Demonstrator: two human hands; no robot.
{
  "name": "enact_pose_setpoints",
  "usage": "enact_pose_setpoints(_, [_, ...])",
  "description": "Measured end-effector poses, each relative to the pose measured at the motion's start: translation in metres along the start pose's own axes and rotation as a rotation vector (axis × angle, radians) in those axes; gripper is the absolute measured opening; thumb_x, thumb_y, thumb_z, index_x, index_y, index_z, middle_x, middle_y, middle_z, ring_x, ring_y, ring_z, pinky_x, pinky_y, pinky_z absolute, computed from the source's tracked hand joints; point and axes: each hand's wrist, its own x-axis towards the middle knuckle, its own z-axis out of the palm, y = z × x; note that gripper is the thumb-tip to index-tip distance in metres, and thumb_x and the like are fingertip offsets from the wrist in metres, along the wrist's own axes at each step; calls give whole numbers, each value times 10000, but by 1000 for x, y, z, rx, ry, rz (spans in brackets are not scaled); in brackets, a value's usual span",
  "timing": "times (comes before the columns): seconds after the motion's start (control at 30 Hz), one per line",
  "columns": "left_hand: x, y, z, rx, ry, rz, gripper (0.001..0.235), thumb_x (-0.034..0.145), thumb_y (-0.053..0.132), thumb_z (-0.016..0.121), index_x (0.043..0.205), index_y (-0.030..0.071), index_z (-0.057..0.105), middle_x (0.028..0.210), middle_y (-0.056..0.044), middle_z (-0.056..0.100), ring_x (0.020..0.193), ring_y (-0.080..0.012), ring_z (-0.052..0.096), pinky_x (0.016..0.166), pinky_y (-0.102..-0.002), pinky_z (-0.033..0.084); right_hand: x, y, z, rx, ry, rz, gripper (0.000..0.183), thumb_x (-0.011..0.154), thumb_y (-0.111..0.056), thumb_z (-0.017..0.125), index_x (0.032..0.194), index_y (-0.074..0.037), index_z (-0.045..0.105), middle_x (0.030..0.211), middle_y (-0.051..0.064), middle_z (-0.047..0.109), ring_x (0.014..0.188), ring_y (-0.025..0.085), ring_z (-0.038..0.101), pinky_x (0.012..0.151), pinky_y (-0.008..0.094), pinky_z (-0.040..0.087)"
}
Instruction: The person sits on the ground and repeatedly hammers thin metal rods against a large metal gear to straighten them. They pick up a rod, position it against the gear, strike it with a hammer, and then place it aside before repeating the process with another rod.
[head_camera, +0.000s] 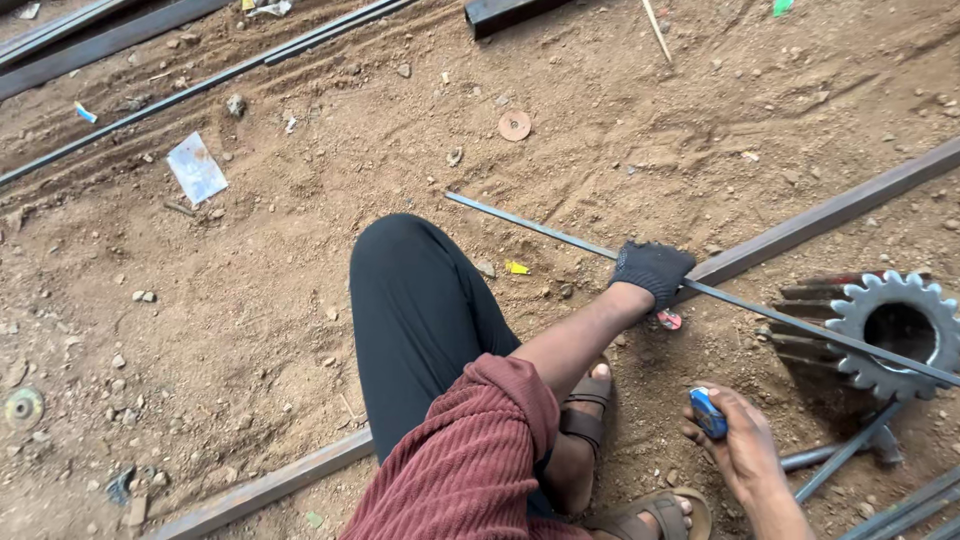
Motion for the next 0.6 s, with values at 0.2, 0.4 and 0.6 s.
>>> enact_pose_setpoints(0.2, [-7, 0, 29, 41, -42, -14, 228, 979, 258, 526, 1085, 218, 725, 1098, -97, 754, 1030, -310, 743, 825, -490, 570, 7, 3, -8, 2, 10, -11, 376, 1047, -191, 536, 1317, 70, 547, 1136, 219, 632, 923, 265, 678, 724, 401, 608])
enact_pose_setpoints(0.4, [-19, 8, 28, 41, -103, -31, 236, 986, 282, 557, 1168, 232, 699, 1154, -77, 750, 1074, -294, 743, 885, -513, 570, 1, -3, 0, -70, 0, -16, 389, 1013, -195, 561, 1298, 69, 576, 1133, 177, 662, 907, 236, 685, 692, 372, 593])
enact_pose_setpoints(0.6, [-25, 39, 4, 18, 47, 1, 591, 734, 445, 750, 1261, 212, 619, 1148, -108, 688, 1053, -321, 692, 835, -535, 531, -4, -19, 7, 27, -85, -148, 324, 1067, -254, 627, 1238, 22, 613, 969, 191, 641, 788, 273, 631, 644, 370, 565])
